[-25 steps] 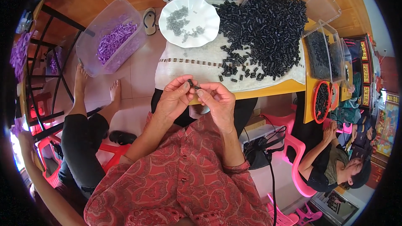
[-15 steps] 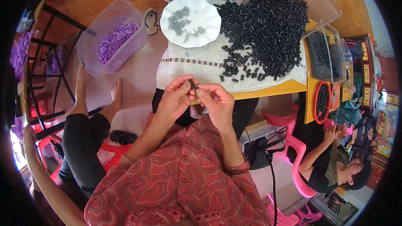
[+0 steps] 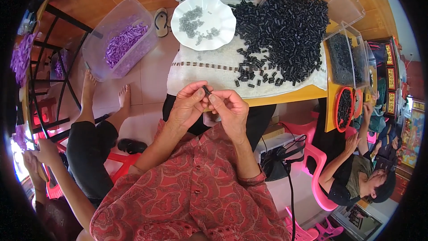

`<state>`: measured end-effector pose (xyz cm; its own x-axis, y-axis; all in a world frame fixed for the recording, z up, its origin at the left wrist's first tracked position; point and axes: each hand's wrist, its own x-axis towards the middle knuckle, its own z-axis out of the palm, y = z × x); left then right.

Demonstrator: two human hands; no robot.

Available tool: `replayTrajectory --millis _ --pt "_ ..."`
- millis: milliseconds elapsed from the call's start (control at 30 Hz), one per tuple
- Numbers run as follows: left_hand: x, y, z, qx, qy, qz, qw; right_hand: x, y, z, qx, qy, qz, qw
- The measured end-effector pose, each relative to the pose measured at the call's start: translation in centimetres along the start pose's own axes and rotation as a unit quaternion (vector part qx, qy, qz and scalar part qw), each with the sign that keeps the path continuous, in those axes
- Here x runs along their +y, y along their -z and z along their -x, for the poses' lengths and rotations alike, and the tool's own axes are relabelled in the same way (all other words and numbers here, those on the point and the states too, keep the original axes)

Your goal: The recorder is assembling small black plastic components by inserting small silver metal parts into them.

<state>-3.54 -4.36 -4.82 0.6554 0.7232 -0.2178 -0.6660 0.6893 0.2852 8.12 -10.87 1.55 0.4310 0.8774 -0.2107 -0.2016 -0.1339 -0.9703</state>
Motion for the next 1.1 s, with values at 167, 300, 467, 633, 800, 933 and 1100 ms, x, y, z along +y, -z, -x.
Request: replayTrajectory --millis 167,300,467,633,800,933,1100 --pt "-0.1 0.0 0.0 0.003 0.0 -0.001 1.0 0.2 -0.3 0.0 -0.011 0.004 -0.028 1.0" --pt "0.0 -0.2 0.0 0.004 0.003 0.011 1.0 0.7 -0.4 -0.1 -0.016 0.004 -0.055 0.998" --pt "0.1 -0.4 0.1 0.002 0.004 0.022 1.0 1.0 -0.6 -0.1 -0.019 0.01 -0.071 0.997" --pt "0.2 -0.6 0.1 0.008 0.002 0.014 1.0 0.9 -1.0 0.0 -0.018 0.047 -0.054 0.997" --pt "0.0 -0.1 0.0 0.003 -0.005 0.007 1.0 0.8 -1.2 0.3 -0.019 0.089 -0.005 0.996" --pt "0.1 -0.1 0.1 -0.005 -0.006 0.006 1.0 1.0 -1.2 0.3 -0.011 0.112 0.027 0.993" --pt "0.0 0.1 0.1 0.001 0.014 0.057 0.998 0.4 -1.7 0.4 -0.023 0.125 0.017 0.992"
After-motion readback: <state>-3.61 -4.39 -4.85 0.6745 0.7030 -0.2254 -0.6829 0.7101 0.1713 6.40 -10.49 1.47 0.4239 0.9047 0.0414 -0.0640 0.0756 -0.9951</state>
